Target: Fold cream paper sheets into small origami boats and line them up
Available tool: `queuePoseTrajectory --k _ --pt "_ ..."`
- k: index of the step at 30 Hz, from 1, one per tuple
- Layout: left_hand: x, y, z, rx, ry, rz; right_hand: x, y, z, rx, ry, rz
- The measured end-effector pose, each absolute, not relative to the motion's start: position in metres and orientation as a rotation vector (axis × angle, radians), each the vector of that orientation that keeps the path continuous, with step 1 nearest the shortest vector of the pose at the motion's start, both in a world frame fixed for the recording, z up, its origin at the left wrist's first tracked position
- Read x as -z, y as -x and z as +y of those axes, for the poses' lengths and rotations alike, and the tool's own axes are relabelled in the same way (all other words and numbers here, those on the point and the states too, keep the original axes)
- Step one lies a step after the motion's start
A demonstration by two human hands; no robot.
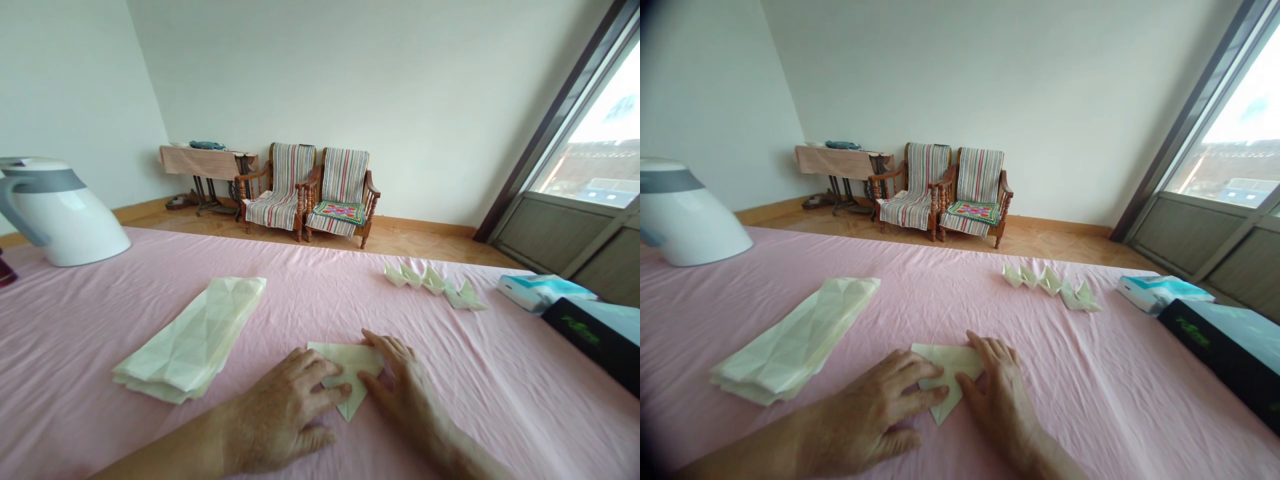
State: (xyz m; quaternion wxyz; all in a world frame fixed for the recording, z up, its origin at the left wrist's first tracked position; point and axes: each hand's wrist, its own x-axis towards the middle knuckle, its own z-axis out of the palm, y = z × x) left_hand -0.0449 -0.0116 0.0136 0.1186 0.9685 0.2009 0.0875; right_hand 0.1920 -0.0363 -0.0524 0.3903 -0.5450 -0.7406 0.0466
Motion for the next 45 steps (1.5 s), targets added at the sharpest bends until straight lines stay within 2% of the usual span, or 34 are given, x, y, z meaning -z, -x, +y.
queuePoseTrajectory --k 14,21,29,34,45 --pt "-0.016 0.045 -0.011 -0.319 -2.946 0.551 0.033 -0.185 -0.036 -0.468 1.272 -1.891" --pt "-0.013 0.045 -0.011 -0.428 -2.892 0.615 0.031 -0.186 -0.039 -0.335 1.263 -2.009" --pt "0.006 0.034 0.003 -0.793 -2.493 0.882 0.033 -0.183 -0.042 -0.206 1.262 -2.070" --pt "0.011 0.028 0.016 -0.800 -2.313 0.928 0.039 -0.185 -0.040 -0.249 1.281 -2.010" --pt "0.008 0.023 0.024 -0.713 -2.346 0.882 0.043 -0.190 -0.035 -0.488 1.351 -1.795"
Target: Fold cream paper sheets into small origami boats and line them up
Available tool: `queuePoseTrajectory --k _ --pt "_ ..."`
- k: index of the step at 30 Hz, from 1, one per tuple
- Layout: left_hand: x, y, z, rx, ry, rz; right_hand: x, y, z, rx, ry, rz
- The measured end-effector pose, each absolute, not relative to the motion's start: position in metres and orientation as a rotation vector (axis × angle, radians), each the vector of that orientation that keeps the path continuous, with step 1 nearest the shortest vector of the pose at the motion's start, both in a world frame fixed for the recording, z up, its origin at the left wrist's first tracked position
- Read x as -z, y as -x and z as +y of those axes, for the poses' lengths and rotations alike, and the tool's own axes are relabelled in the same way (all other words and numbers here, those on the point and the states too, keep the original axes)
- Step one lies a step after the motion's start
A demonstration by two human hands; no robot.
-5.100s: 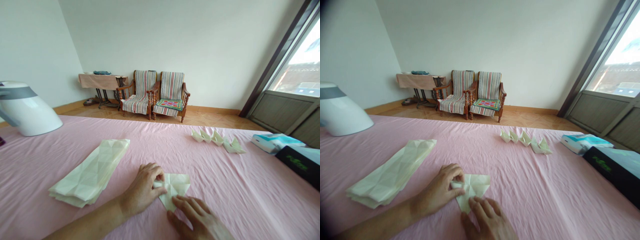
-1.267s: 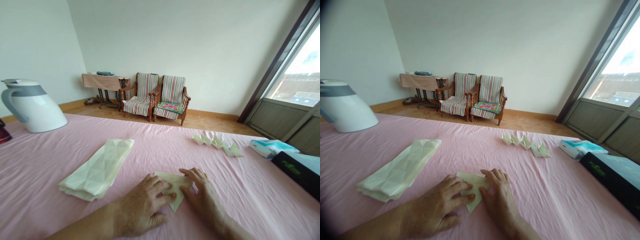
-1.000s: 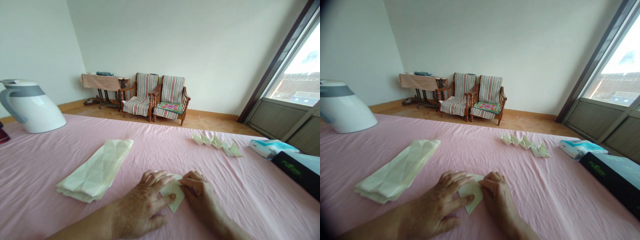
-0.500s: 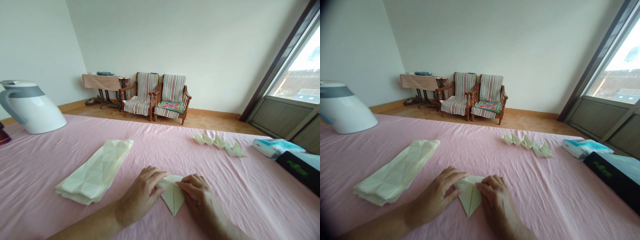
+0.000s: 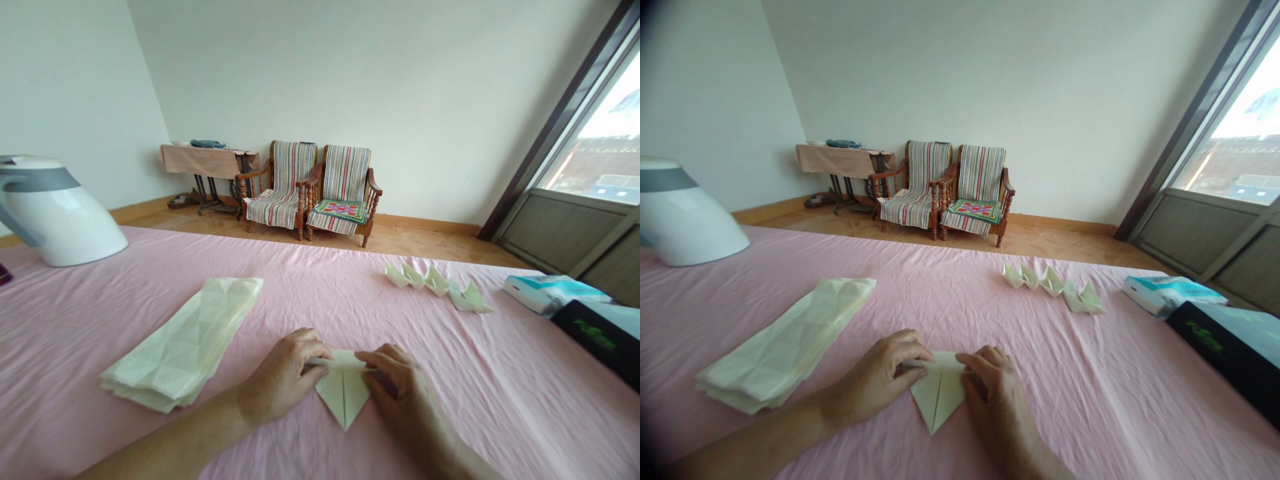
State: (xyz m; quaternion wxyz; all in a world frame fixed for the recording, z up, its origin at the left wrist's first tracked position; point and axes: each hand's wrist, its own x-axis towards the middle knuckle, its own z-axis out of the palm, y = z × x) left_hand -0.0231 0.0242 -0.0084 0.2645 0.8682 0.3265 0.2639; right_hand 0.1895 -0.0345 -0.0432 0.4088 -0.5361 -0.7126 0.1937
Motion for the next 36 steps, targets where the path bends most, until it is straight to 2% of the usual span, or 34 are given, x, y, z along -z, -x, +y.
queuePoseTrajectory --k 7,21,32,36 --pt "0.009 0.026 0.026 -0.683 -2.371 0.823 0.041 -0.192 -0.034 -0.522 1.256 -1.855" --pt "0.004 0.041 0.028 -0.640 -2.524 0.609 0.046 -0.199 -0.038 -0.293 1.250 -2.028" --pt "-0.011 0.050 0.028 -0.444 -2.854 0.436 0.041 -0.201 -0.049 -0.176 1.400 -2.099" --pt "-0.012 0.051 0.025 -0.484 -2.814 0.420 0.038 -0.200 -0.051 -0.121 1.452 -2.089"
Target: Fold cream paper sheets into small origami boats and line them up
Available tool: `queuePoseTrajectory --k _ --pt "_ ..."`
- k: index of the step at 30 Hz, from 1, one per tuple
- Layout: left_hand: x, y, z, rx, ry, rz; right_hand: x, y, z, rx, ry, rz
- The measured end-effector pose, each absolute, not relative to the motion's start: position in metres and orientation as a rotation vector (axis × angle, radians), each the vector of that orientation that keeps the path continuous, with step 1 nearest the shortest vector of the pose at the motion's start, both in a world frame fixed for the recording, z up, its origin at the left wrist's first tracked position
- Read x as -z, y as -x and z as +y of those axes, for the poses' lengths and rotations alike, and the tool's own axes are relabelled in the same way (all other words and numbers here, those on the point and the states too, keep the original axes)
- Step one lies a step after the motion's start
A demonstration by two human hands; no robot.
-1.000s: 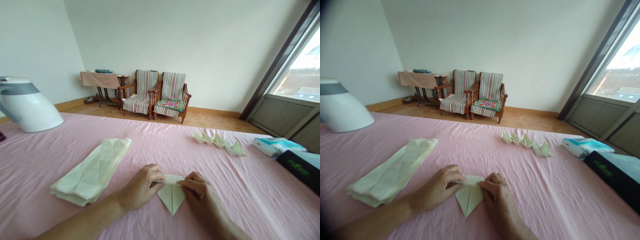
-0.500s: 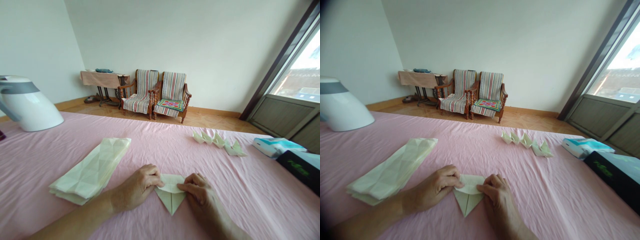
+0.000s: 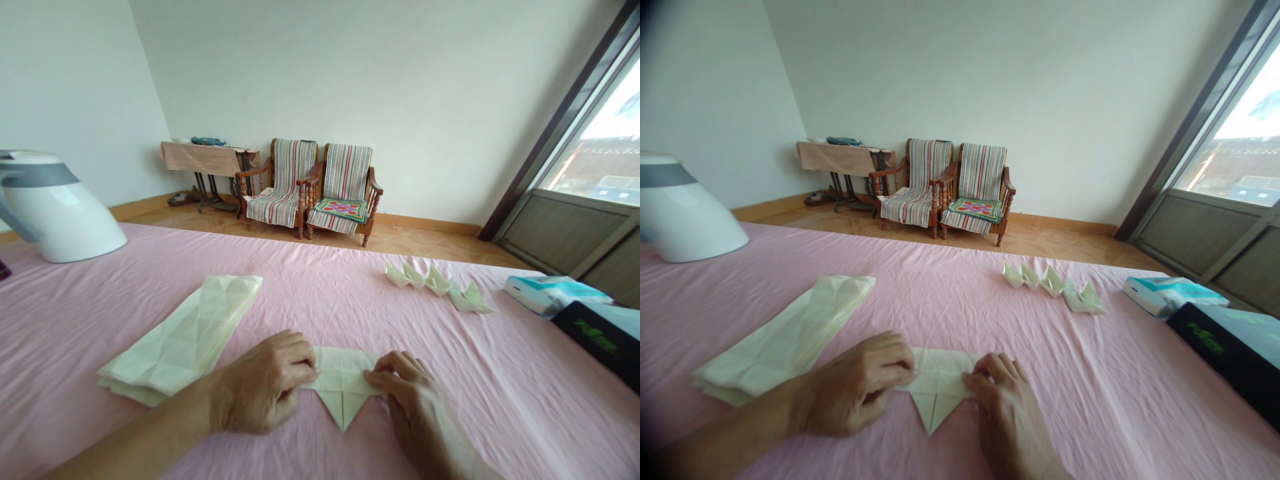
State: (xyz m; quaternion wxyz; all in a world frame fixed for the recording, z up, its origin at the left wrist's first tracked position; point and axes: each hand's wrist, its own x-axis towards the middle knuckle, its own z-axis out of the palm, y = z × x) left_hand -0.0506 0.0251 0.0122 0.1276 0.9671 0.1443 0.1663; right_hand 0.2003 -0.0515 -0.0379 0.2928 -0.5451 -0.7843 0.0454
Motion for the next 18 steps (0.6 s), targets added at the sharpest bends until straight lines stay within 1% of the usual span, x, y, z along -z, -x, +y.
queuePoseTrajectory --k 6,11,18 --pt "-0.002 0.044 0.019 -0.610 -2.797 0.579 0.034 -0.196 -0.053 -0.013 1.400 -1.993" --pt "-0.002 0.038 0.015 -0.583 -2.777 0.678 0.031 -0.183 -0.053 -0.017 1.292 -2.072" --pt "-0.002 0.038 0.014 -0.476 -2.877 0.591 0.038 -0.175 -0.052 -0.092 1.300 -2.256"
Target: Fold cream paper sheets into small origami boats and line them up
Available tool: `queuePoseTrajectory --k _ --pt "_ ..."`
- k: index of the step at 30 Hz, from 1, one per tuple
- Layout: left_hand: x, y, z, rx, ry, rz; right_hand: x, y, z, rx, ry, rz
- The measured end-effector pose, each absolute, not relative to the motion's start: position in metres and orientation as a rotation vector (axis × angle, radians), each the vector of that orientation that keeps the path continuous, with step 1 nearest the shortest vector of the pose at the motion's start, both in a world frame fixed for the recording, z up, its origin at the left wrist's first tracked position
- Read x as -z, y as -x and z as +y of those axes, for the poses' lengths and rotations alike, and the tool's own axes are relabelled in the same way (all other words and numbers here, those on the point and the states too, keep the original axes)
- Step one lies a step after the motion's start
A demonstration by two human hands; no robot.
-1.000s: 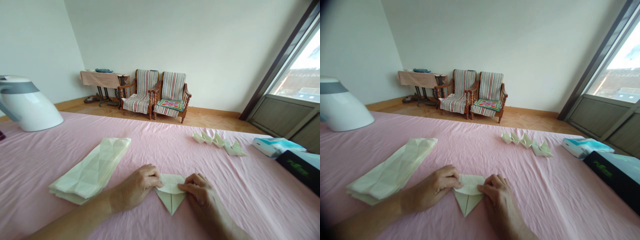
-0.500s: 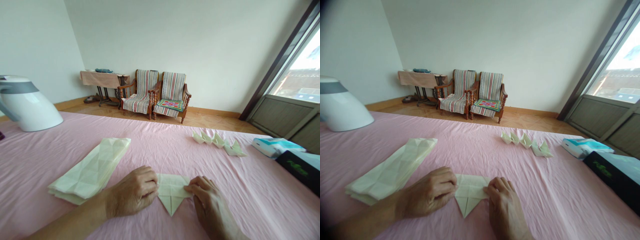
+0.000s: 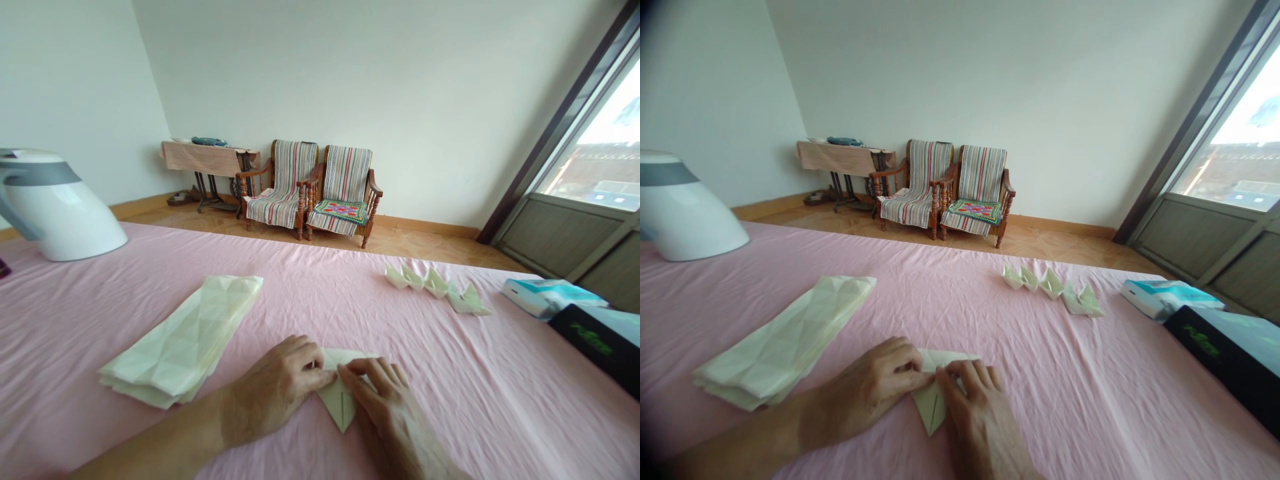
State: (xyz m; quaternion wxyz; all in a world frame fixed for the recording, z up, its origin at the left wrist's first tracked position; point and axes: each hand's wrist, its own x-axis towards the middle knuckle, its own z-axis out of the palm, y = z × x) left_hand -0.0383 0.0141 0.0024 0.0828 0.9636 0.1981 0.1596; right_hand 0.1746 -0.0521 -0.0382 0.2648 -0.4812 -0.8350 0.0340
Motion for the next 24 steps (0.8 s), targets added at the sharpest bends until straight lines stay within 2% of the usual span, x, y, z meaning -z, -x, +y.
queuePoseTrajectory --k 13,24 --pt "-0.001 0.040 0.014 -0.572 -2.746 0.631 0.048 -0.173 -0.050 0.121 1.285 -2.144" --pt "0.009 0.042 0.022 -0.675 -2.521 0.884 0.036 -0.189 -0.053 0.045 1.428 -2.023"
